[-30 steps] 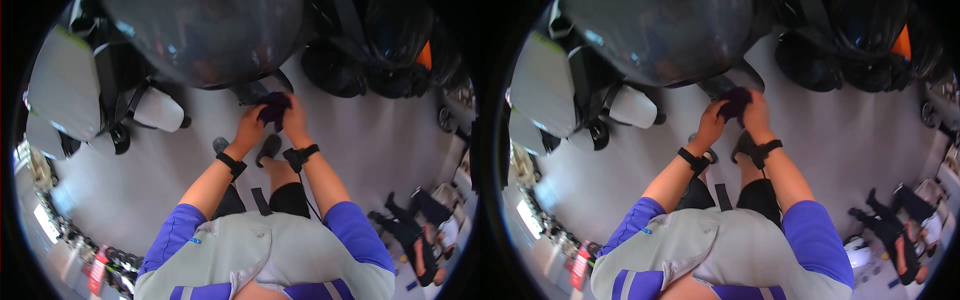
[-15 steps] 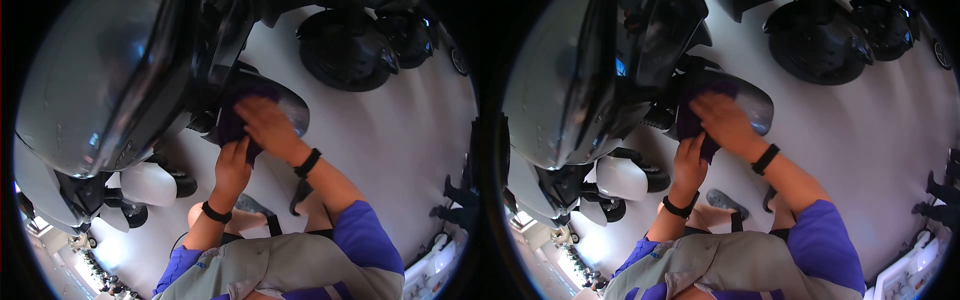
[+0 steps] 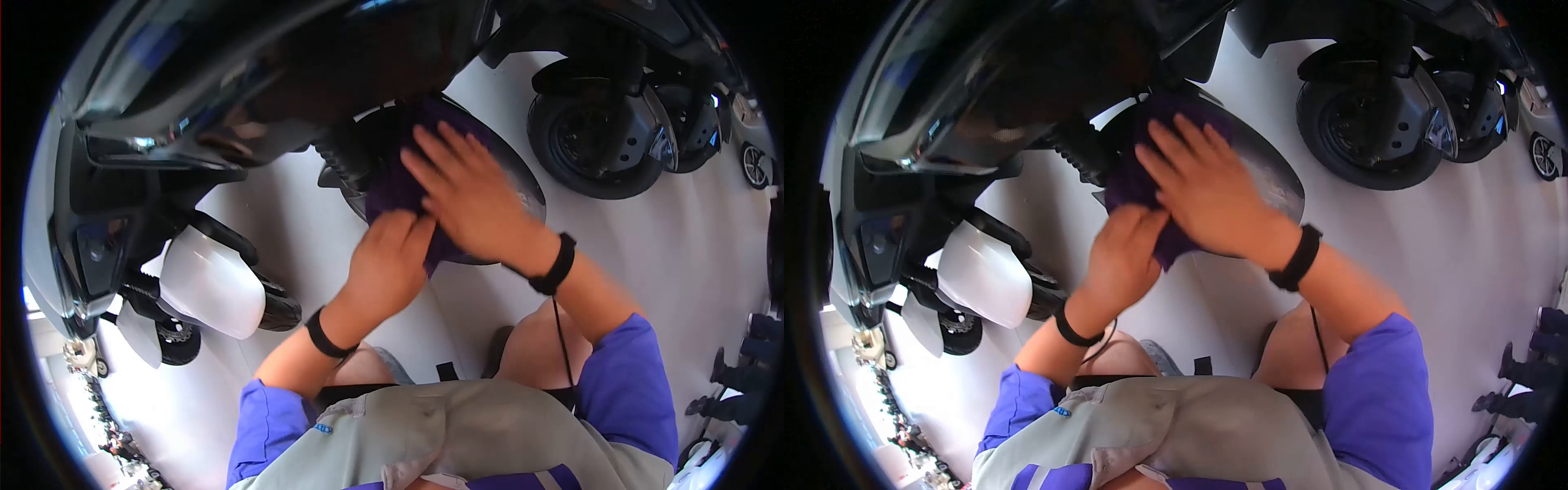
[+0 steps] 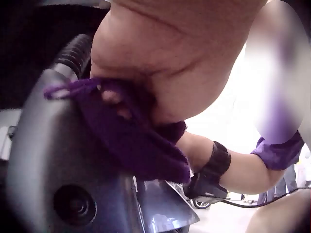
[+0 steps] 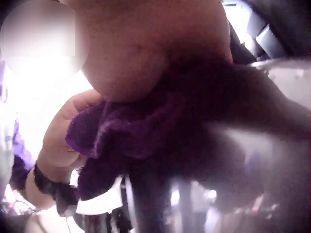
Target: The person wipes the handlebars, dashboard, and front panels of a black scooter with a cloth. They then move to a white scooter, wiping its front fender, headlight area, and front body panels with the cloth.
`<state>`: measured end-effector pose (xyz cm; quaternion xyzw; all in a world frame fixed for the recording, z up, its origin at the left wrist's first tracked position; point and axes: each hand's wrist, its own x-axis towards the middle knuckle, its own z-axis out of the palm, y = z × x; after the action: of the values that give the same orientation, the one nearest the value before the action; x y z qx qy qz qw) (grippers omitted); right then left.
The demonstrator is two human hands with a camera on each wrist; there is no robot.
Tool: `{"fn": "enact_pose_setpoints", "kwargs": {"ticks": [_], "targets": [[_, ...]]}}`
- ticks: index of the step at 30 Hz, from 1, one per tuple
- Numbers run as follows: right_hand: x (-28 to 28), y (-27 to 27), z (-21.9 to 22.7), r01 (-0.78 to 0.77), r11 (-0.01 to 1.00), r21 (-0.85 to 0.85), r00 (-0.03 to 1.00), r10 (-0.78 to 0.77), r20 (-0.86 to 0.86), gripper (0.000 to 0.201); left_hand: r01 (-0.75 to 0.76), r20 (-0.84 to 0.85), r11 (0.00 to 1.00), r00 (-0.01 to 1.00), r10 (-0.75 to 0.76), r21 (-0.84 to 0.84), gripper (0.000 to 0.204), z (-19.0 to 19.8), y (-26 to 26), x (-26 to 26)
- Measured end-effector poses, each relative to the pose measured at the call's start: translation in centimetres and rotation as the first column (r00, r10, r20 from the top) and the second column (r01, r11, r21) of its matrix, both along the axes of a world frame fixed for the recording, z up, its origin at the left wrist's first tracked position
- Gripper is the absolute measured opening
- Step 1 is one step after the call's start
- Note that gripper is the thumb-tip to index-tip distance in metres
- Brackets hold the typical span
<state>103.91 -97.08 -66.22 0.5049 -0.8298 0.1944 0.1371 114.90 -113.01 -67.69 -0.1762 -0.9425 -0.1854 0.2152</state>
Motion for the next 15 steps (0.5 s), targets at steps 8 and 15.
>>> {"fn": "enact_pose_setpoints", "kwargs": {"ticks": [8, 15], "targets": [[-3.2, 4.3, -3.5, 0.333, 0.926, -0.179, 0.861, -0.221, 0.459, 0.047, -0.006, -0.071, 1.0, 0.998, 0.004, -0.028, 0.035, -1.1, 5.6, -3.3], [3.6, 4.9, -4.7, 0.205, 0.977, -0.06, 0.979, -0.205, 0.011, 0.062, 0.285, -0.067, 0.946, 0.952, -0.298, -0.156, 0.027, -6.3, 1.6, 0.6]]}}
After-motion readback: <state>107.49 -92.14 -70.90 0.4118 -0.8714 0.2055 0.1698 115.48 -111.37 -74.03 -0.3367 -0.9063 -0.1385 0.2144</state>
